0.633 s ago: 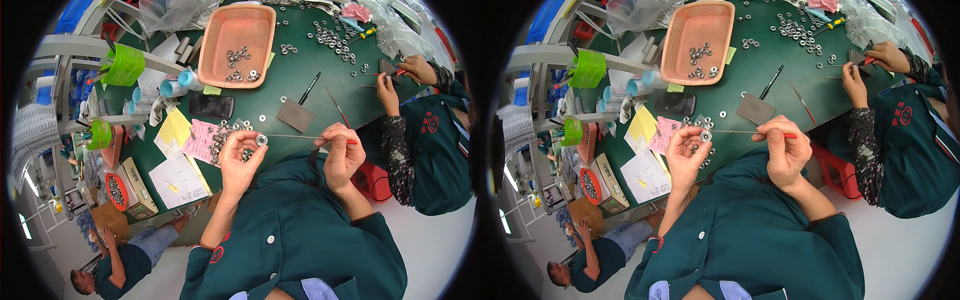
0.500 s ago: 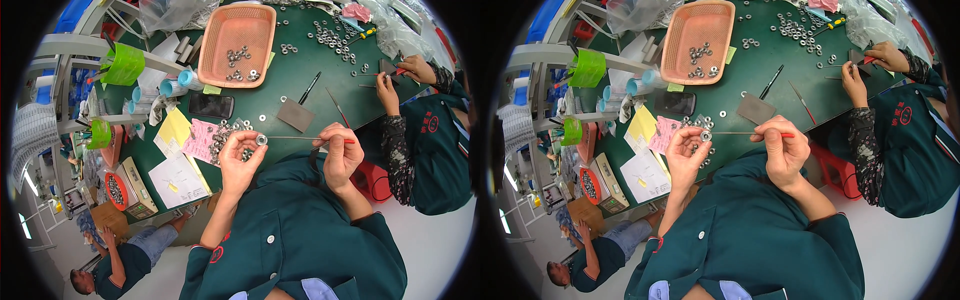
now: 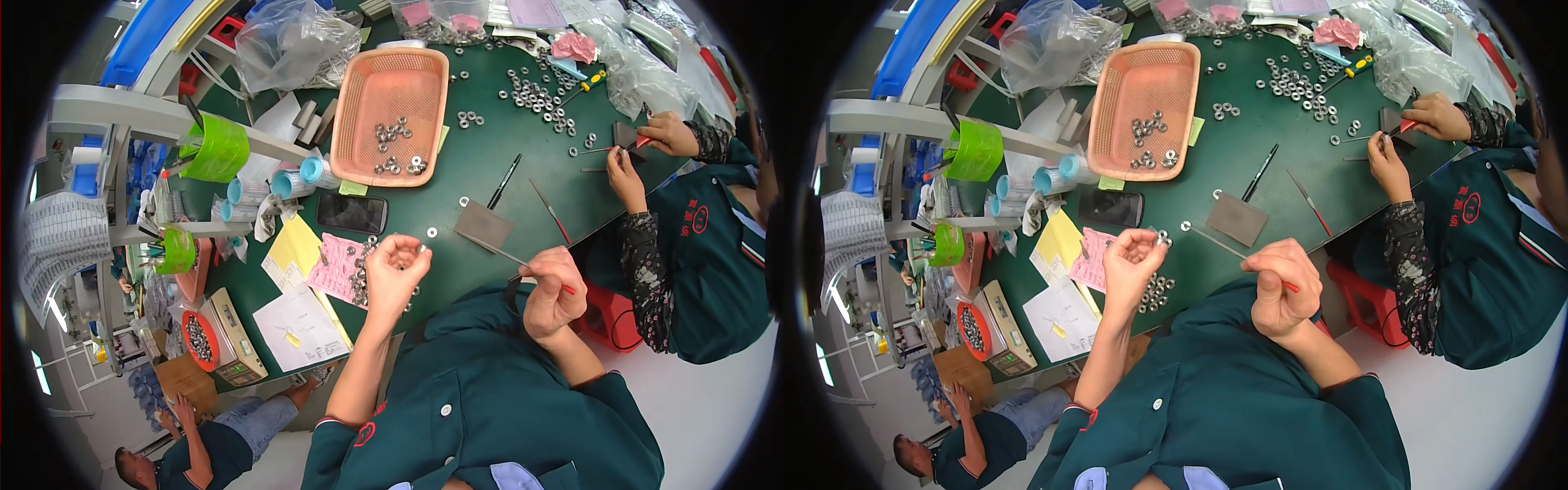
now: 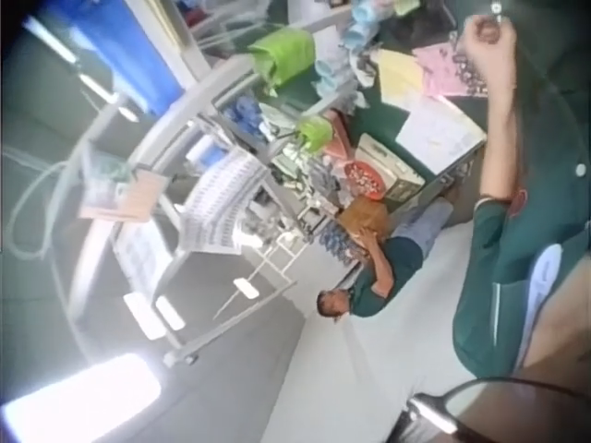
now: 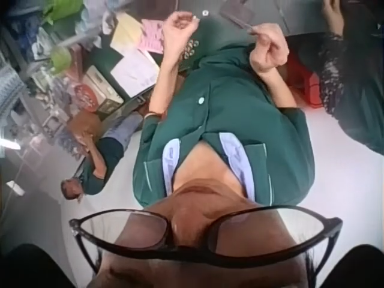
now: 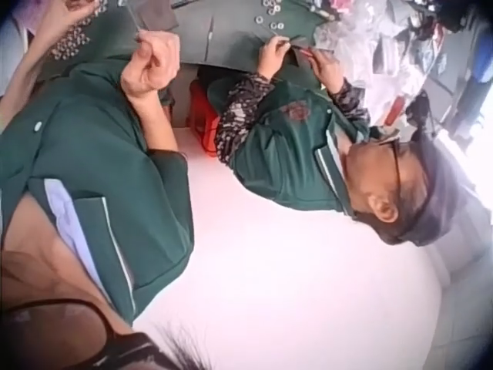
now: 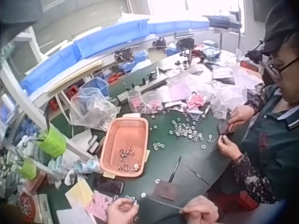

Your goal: Deburring and cleaning small metal parts using a tool and sanding block at a workbench.

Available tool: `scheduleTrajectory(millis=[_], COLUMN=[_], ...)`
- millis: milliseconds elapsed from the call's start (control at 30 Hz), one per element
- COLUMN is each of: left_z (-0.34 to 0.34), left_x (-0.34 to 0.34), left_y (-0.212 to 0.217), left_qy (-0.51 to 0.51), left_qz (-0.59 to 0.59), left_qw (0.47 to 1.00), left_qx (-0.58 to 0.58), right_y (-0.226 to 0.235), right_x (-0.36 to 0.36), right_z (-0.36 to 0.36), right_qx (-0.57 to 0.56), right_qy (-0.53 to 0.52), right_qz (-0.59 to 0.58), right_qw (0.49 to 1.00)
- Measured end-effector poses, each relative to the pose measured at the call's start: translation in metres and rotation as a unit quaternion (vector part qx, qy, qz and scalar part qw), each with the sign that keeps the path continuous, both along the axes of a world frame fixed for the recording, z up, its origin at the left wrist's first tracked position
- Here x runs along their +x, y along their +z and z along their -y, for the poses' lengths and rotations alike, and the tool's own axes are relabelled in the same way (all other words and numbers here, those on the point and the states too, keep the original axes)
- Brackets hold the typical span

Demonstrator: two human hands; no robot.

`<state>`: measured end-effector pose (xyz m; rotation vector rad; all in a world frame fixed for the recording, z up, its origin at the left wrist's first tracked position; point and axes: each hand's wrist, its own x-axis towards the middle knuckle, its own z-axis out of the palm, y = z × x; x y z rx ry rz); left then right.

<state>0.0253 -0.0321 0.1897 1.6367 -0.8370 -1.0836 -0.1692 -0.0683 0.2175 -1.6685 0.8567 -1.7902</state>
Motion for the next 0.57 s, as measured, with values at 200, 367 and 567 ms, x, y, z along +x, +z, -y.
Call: scheduleTrajectory(millis=[200, 367, 567], left_z=[0.103, 0.124, 0.058], left_x=[0.044, 0.068, 0.06], left_y=[-0.048, -0.085, -0.08], left_qy=[-0.074, -0.073, 0.026], left_qz=[0.399, 0.477, 0.346], left_qw=[0.91, 0.868, 0.935], left_qx=[-0.082, -0.112, -0.067], right_y=[-0.052, -0.124, -0.143], right_x=[0.027, 0.065, 0.088], right_z=[0.013, 0.038, 0.056], right_qx=[0.379, 0.422, 0.419], right_qy=[0.159, 0.205, 0.218], right_qz=[-0.077, -0.276, -0.439], right_qw=[0.908, 0.839, 0.765])
